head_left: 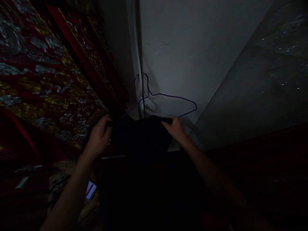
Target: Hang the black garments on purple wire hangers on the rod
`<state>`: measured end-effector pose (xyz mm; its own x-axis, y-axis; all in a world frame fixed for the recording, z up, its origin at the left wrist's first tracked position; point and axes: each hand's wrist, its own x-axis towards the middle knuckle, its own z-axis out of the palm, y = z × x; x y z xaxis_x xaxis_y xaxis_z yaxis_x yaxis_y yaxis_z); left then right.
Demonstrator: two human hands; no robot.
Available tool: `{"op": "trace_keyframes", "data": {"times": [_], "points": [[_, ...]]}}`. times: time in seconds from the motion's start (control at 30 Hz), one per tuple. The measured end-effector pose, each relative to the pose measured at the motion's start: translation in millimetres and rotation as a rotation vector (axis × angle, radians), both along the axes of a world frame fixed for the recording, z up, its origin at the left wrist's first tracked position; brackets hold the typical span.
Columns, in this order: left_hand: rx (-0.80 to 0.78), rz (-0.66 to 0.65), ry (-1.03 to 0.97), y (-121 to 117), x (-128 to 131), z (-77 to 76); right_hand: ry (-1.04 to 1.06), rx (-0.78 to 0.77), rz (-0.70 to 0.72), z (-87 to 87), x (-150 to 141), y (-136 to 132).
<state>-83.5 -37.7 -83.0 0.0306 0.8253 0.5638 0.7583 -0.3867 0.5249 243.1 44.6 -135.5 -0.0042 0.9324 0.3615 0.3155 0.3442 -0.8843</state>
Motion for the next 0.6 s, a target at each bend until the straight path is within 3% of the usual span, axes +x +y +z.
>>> {"op": "trace_keyframes", "data": {"times": [0.1,0.2,0.37,0.43,0.57,0.6], "points": [[-0.01,-0.063,0.003,21.5,23.1,17.6,0.063,-0.073,0.143,1.0,-12.6,-19.0],[-0.011,-0.114,0.021,40.1,28.2,19.7,0.072,0.015,0.237,2.8,-10.2,-37.1],[0.024,-0.139,0.055,46.6,17.0,18.9,0.201,0.334,-0.231,19.5,38.7,-29.4],[0.045,-0.134,0.107,44.1,13.1,23.6,0.193,0.27,-0.251,30.1,62.8,-15.0],[0.143,-0.039,0.123,42.9,5.1,30.8,0.114,-0.04,0.034,48.5,94.0,7.2],[0.147,-0.007,0.089,43.9,3.9,30.3,0.14,-0.059,0.08,50.6,95.6,9.6]]}}
